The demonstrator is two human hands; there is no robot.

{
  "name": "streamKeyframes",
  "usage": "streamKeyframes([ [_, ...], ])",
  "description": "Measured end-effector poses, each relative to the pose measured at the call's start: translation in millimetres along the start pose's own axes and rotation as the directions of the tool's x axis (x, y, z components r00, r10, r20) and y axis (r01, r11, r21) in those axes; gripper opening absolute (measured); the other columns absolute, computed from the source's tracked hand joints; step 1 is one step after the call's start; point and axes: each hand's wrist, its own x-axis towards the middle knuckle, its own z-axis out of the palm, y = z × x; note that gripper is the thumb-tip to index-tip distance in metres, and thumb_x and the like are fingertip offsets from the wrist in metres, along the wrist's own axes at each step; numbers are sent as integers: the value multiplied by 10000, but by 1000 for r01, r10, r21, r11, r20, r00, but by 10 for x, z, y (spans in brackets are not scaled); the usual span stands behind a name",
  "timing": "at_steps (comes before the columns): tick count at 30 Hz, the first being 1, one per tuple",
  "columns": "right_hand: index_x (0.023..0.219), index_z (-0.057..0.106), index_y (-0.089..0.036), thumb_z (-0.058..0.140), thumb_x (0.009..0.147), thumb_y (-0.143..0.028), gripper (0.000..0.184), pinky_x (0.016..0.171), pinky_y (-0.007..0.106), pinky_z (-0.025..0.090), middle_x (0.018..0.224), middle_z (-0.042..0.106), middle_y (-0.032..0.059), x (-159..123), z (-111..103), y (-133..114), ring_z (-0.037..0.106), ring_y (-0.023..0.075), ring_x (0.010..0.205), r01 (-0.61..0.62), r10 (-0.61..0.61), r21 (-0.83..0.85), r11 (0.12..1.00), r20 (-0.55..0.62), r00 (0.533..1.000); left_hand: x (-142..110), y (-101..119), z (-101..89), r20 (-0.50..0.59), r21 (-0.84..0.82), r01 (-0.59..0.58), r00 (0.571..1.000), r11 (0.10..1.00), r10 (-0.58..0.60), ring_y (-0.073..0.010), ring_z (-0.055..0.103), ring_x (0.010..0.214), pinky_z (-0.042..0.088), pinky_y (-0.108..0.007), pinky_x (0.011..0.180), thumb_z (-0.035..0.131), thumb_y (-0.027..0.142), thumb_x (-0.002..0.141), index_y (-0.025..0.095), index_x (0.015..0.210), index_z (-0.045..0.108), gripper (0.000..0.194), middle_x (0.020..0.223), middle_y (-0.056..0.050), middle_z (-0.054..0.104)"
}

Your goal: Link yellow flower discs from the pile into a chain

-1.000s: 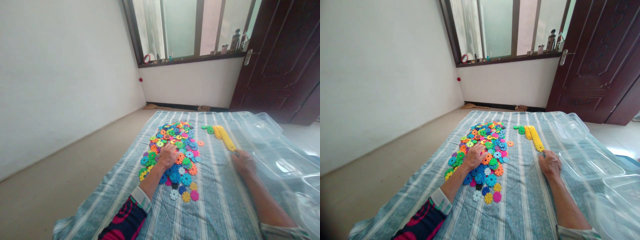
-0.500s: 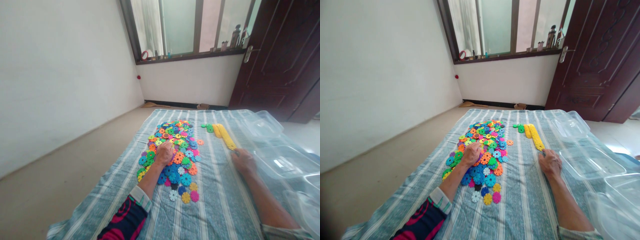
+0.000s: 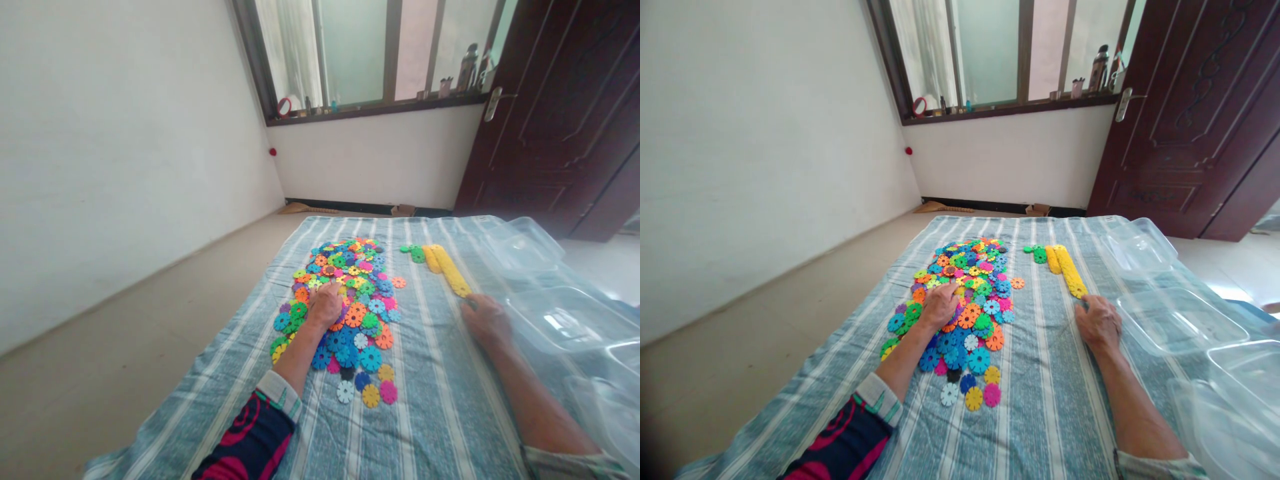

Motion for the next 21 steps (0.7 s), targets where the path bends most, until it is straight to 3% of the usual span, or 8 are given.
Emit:
streamKeyframes([
  [5,1129,672,-130,449,855,-328,405,950,372,418,1206,645,135,5,-20,-1,567,275,1118,12,-12,0,1000,4,1000,2,35,-64,19,20,12,1000,1000,-12,-236,629,1036,428,-366,939,525,197,847,192,1061,667,256,1039,-98,706],
  [12,1124,677,-137,454,852,-325,398,932,366,428,1189,650,131,-1,-56,-31,576,266,1093,2,-2,-9,1000,0,1000,0,60,-96,50,28,-12,999,1000,11,-245,663,945,423,-400,938,518,209,859,194,974,694,211,951,-98,735],
  [21,1134,680,-144,453,850,-329,408,954,377,416,1198,646,130,4,-37,-19,568,271,1118,0,0,-2,1000,-8,1000,-13,42,-33,-38,50,-50,998,997,52,-241,677,842,432,-401,907,431,165,887,189,887,712,282,814,-108,731],
])
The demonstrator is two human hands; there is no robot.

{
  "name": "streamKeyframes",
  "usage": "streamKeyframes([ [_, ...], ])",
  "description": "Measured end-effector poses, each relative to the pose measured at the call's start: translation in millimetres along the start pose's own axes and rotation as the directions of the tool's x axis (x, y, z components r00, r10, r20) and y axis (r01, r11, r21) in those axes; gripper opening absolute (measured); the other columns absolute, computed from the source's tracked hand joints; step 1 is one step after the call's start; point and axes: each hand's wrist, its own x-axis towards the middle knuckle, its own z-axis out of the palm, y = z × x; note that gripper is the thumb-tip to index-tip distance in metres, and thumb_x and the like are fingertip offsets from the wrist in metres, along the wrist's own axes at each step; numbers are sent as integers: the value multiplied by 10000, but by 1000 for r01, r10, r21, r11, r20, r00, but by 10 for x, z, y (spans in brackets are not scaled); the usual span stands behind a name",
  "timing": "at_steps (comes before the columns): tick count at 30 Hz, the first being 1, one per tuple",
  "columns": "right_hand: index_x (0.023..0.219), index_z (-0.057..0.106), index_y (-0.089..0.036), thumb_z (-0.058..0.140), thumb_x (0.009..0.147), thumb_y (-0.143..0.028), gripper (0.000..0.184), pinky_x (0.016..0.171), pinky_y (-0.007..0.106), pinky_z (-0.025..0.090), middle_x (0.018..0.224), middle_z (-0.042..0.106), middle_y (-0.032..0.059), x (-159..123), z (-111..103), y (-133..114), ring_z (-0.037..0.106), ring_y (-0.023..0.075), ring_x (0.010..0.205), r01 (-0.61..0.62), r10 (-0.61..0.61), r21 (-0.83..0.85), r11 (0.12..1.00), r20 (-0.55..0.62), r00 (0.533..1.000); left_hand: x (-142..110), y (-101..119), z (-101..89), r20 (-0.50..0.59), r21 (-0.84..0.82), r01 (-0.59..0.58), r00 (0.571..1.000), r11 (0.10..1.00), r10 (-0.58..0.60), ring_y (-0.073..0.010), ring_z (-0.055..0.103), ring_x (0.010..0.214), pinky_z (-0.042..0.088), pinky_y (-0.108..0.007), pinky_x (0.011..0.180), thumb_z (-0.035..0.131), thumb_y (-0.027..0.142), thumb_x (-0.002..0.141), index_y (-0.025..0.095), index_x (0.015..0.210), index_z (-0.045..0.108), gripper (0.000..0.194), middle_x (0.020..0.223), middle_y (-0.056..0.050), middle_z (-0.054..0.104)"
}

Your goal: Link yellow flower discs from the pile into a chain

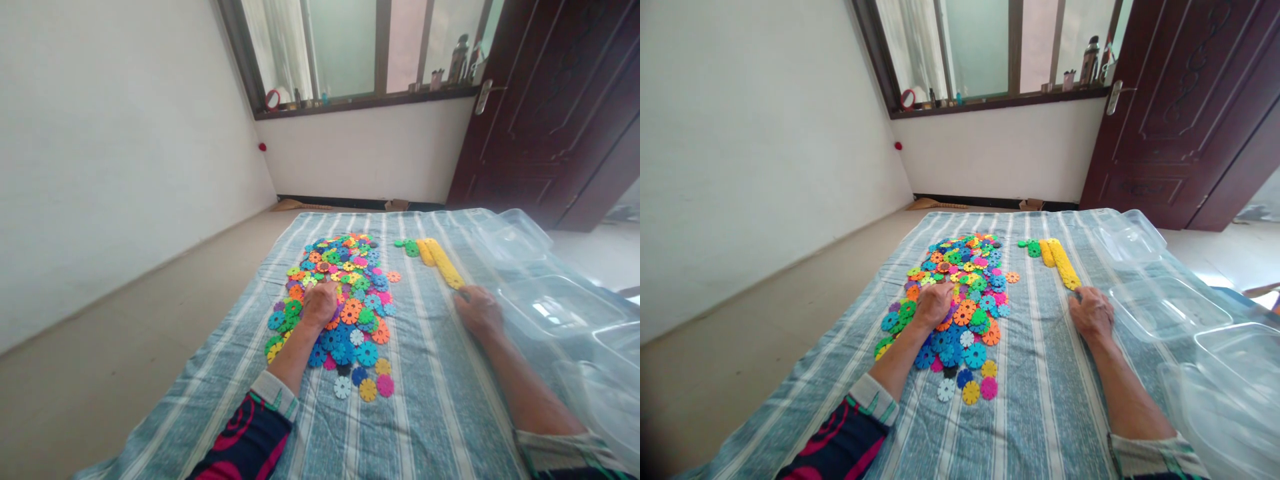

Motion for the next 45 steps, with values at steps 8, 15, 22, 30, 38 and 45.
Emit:
streamKeyframes([
  [8,1140,676,-125,455,858,-318,407,951,362,415,1191,648,142,-2,-37,-33,570,271,1120,-1,1,-13,1000,5,1000,5,-63,51,-157,-25,37,987,999,-41,-210,660,817,459,-309,789,414,160,879,192,874,704,292,826,-87,727],
  [15,1133,677,-142,461,852,-313,394,928,354,416,1192,650,122,-11,-45,-49,578,263,1087,-8,8,-14,1000,3,1000,-13,-28,29,-210,-312,78,966,947,-149,-161,654,752,474,-242,726,467,210,855,216,800,687,227,750,-24,711],
  [22,1155,662,-131,465,864,-308,393,952,348,396,1213,642,124,-1,-38,-55,568,265,1112,-20,20,6,1000,7,1000,-41,65,-26,-231,-433,40,961,900,-154,-155,665,750,496,-241,741,500,241,844,193,816,681,189,803,-30,729],
  [30,1159,653,-136,463,865,-303,388,955,337,394,1213,641,121,-9,-59,-78,563,254,1127,-24,24,11,1000,3,1000,-85,212,-101,-237,-430,-36,969,902,-74,-135,653,730,501,-222,747,511,248,843,199,802,680,180,790,-7,723],
  [38,1155,662,-126,467,866,-279,381,951,332,396,1200,649,127,1,-56,-90,574,246,1103,-33,33,34,999,-3,999,-133,341,-130,-245,-465,-101,969,879,-19,-131,657,737,508,-217,757,540,224,831,200,809,690,153,795,-3,729],
  [45,1156,666,-126,469,869,-273,378,932,345,407,1203,646,134,-12,-92,-124,584,260,1089,-42,41,34,999,3,999,-176,454,-149,-217,-479,-161,974,863,61,-135,657,737,495,-218,736,536,208,839,186,796,680,152,790,-15,721],
])
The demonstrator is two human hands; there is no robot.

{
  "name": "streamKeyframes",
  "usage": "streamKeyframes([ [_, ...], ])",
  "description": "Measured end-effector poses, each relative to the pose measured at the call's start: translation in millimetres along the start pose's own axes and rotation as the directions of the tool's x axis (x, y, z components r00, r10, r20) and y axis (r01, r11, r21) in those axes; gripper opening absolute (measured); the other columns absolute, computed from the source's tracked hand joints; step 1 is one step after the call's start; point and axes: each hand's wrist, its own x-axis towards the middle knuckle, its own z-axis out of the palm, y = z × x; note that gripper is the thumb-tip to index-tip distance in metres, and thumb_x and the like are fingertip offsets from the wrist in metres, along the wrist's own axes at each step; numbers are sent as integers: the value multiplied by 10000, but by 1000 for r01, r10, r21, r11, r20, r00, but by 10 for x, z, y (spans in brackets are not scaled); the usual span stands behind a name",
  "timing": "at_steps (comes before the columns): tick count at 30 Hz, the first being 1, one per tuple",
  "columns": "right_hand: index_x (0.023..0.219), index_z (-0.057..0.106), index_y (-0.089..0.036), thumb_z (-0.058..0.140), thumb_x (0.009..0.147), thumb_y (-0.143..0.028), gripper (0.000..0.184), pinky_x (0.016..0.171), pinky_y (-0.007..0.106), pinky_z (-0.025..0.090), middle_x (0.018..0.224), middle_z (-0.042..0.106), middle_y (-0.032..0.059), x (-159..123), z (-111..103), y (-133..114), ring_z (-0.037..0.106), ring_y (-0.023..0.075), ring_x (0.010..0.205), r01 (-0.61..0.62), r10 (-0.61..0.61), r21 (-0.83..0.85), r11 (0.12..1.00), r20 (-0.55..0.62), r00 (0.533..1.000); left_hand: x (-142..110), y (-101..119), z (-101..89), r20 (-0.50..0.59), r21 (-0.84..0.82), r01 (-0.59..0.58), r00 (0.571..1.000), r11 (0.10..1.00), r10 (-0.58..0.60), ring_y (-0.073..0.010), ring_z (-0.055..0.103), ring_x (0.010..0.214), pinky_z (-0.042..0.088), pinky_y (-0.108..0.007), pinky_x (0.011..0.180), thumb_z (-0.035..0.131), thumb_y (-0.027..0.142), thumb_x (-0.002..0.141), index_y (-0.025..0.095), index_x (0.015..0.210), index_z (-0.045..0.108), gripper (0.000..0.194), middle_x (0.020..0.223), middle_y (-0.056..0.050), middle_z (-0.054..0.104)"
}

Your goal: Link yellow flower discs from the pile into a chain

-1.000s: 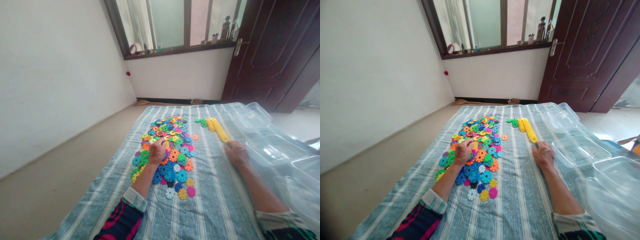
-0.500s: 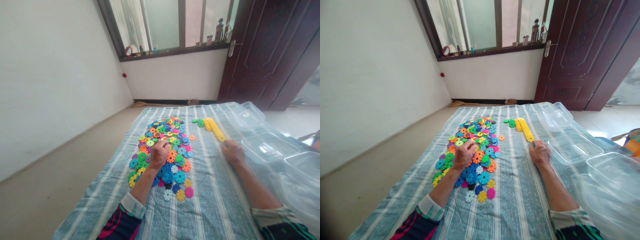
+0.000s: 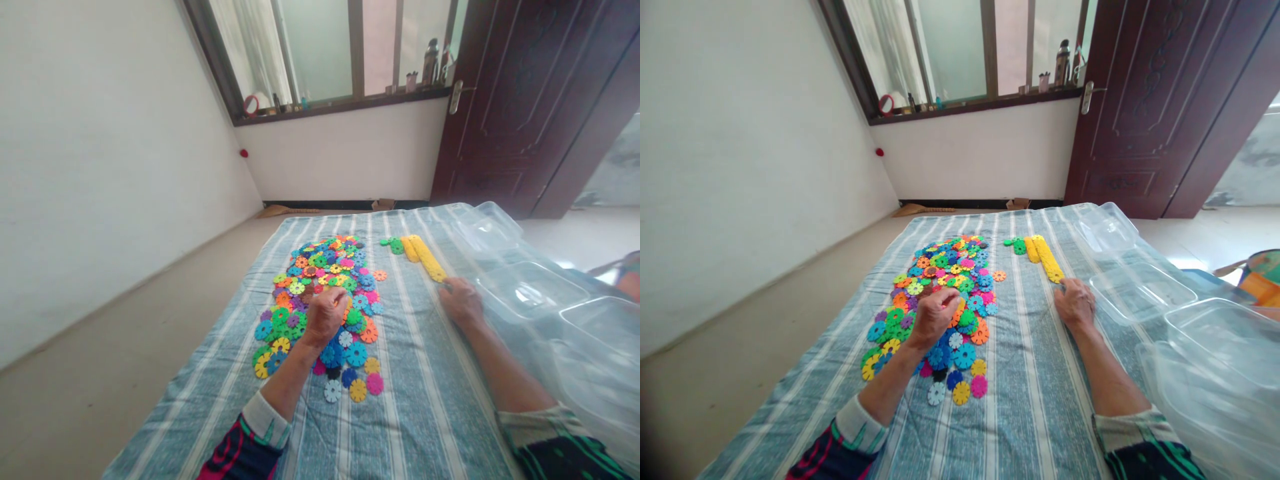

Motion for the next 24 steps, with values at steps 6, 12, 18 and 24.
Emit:
streamKeyframes([
  [6,1156,665,-128,474,866,-278,378,929,354,408,1196,648,136,15,35,28,581,260,1090,3,-3,10,1000,-6,1000,-21,-6,35,19,-10,-14,1000,1000,15,-126,644,686,483,-204,695,543,189,833,176,788,683,147,739,-11,705],
  [12,1149,663,-125,474,863,-280,377,936,345,403,1182,655,130,24,51,38,581,256,1091,5,-5,12,1000,-10,1000,-31,-5,30,24,-12,-14,1000,1000,14,-114,636,676,480,-190,695,545,194,836,182,792,686,148,739,-4,705],
  [18,1139,666,-125,484,856,-272,367,926,343,414,1162,661,133,19,40,20,587,251,1080,12,-12,11,1000,-21,1000,-31,4,25,30,-1,-15,999,1000,15,-117,631,658,486,-199,694,534,201,842,181,780,691,169,726,-9,704],
  [24,1127,673,-126,485,851,-275,366,909,352,426,1156,657,139,20,52,32,589,254,1065,17,-17,9,1000,-35,999,-40,-7,38,24,-16,-24,999,1000,24,-122,640,672,493,-207,714,548,192,830,183,795,691,147,764,-15,722],
])
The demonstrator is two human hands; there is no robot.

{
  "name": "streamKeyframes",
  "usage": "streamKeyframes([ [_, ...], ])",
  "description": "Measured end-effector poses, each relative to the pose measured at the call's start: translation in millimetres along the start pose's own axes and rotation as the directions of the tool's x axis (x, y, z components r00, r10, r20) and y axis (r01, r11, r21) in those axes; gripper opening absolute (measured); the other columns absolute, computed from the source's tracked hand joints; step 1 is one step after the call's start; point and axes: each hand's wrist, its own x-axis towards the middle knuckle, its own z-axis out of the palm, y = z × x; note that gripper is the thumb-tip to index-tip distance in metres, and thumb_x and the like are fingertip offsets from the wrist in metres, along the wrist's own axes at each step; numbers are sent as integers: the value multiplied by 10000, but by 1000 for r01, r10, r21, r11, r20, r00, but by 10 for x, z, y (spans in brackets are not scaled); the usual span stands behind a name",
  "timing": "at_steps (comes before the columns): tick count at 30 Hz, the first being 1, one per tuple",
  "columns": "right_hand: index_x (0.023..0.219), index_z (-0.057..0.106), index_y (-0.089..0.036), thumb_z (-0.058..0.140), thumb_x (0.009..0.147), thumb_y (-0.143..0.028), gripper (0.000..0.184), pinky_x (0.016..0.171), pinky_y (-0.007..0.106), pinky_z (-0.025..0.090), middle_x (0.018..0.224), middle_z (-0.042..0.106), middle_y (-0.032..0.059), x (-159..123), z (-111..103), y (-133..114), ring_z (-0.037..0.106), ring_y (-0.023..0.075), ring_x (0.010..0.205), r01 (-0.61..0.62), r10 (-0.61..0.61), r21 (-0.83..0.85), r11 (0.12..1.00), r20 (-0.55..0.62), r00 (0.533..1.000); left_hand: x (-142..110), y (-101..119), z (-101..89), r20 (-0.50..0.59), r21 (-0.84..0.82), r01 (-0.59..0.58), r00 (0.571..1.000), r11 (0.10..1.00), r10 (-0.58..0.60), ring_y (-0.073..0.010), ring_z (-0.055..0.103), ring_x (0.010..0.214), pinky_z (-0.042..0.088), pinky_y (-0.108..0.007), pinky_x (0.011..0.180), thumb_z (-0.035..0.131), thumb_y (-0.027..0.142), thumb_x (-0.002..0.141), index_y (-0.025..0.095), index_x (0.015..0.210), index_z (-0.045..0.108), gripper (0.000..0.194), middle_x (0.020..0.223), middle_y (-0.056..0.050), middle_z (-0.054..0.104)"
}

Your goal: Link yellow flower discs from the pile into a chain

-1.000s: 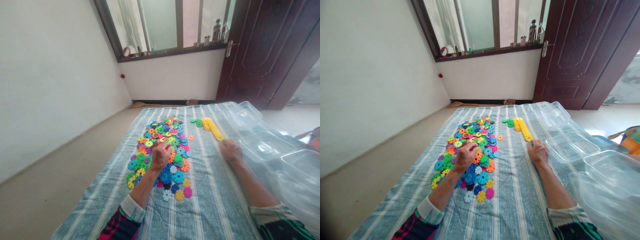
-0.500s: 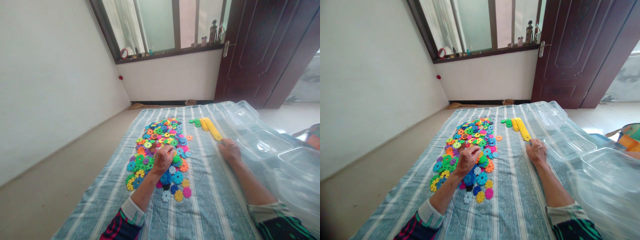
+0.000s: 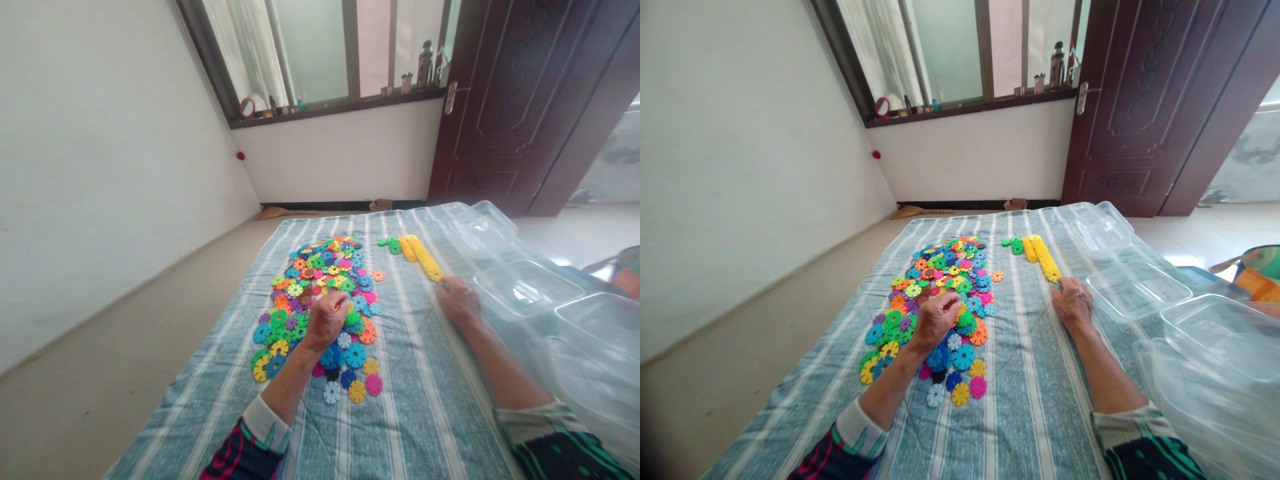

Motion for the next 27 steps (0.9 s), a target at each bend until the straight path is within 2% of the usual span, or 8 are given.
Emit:
streamKeyframes([
  [8,1093,683,-138,491,836,-279,351,907,352,421,1137,668,131,17,67,46,594,251,1044,14,-13,27,1000,-42,999,-5,-12,11,-11,-1,5,1000,1000,-5,-130,652,697,498,-216,715,548,215,840,190,819,693,149,783,-18,728],
  [12,1033,689,-142,458,821,-223,323,872,354,433,1058,683,129,4,66,16,597,241,963,50,-40,53,997,-174,984,-8,12,19,-16,-15,11,1000,1000,-11,-130,656,703,503,-216,718,533,212,848,187,820,690,161,784,-19,728],
  [16,965,685,-153,439,834,-184,281,884,353,428,991,681,120,-65,-14,-152,577,239,944,222,-191,75,972,-297,936,-22,56,40,-6,-15,24,1000,1000,-24,-134,663,725,510,-219,722,540,189,835,197,835,690,151,791,-13,730],
  [18,939,684,-175,434,870,-203,261,887,325,423,981,678,102,-126,-71,-282,572,222,944,336,-302,85,938,-275,913,-35,85,57,-4,-21,21,1000,1000,-21,-137,667,735,513,-223,723,549,176,825,203,833,691,145,790,-8,729],
  [22,878,687,-205,434,918,-241,259,842,286,423,896,673,76,-270,-170,-531,576,195,898,505,-487,109,856,-156,859,-75,162,103,17,-63,-17,1000,998,18,-141,671,740,523,-231,731,548,139,809,201,845,694,163,822,-8,736],
  [27,914,697,-197,491,920,-296,229,746,285,440,789,662,67,-499,-236,-801,581,185,783,682,-663,199,703,-160,731,-132,283,159,55,-75,-59,996,995,63,-167,680,783,532,-261,768,547,145,818,195,847,699,162,828,-22,737],
])
